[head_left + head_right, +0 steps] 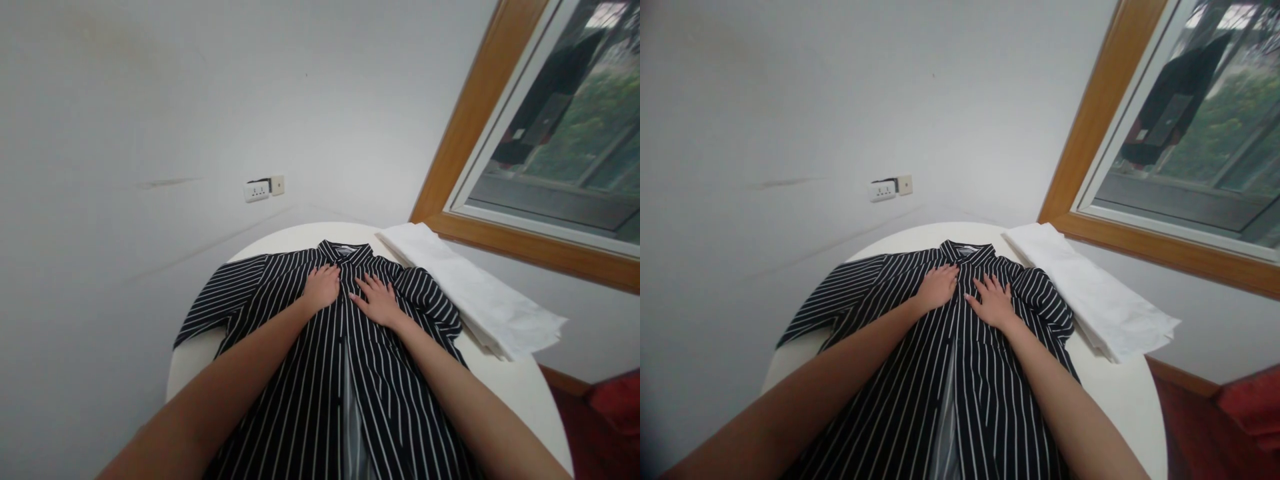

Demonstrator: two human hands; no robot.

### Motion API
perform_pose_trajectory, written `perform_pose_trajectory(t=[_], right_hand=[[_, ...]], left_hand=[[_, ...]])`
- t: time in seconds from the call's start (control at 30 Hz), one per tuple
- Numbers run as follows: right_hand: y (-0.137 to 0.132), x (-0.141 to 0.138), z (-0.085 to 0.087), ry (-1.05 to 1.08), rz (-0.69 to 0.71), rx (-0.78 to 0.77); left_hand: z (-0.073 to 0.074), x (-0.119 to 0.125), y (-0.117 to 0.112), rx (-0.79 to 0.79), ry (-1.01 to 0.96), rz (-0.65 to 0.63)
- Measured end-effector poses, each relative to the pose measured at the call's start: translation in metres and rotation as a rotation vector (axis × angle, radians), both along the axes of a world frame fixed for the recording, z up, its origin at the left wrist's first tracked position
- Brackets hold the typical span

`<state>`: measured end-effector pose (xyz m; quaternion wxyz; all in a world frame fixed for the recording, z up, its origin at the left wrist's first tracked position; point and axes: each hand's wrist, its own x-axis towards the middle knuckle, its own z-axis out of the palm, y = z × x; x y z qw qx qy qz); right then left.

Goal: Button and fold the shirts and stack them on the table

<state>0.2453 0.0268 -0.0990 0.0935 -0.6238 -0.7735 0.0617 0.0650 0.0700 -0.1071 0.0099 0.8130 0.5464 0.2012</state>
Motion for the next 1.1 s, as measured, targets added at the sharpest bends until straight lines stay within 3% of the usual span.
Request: perform_pose_trajectory(t=[0.3, 0.73, 0.93, 1.1], right_hand=[[0.026, -0.004, 0.001, -0.036, 0.019, 0.016], [0.056, -0.006, 0.0, -0.008, 0.05, 0.051], [0.059, -0.006, 0.006, -0.007, 0.054, 0.125], [0.036, -0.022, 0.028, 0.13, 0.03, 0.274]], left_hand=[[-0.005, -0.002, 0.02, 0.032, 0.019, 0.031], [0.0, -0.009, 0.046, 0.02, 0.038, 0.046], [0.016, -0.001, 0.03, 0.19, 0.027, 0.056], [0.033, -0.001, 0.01, 0.086, -0.032, 0.045]])
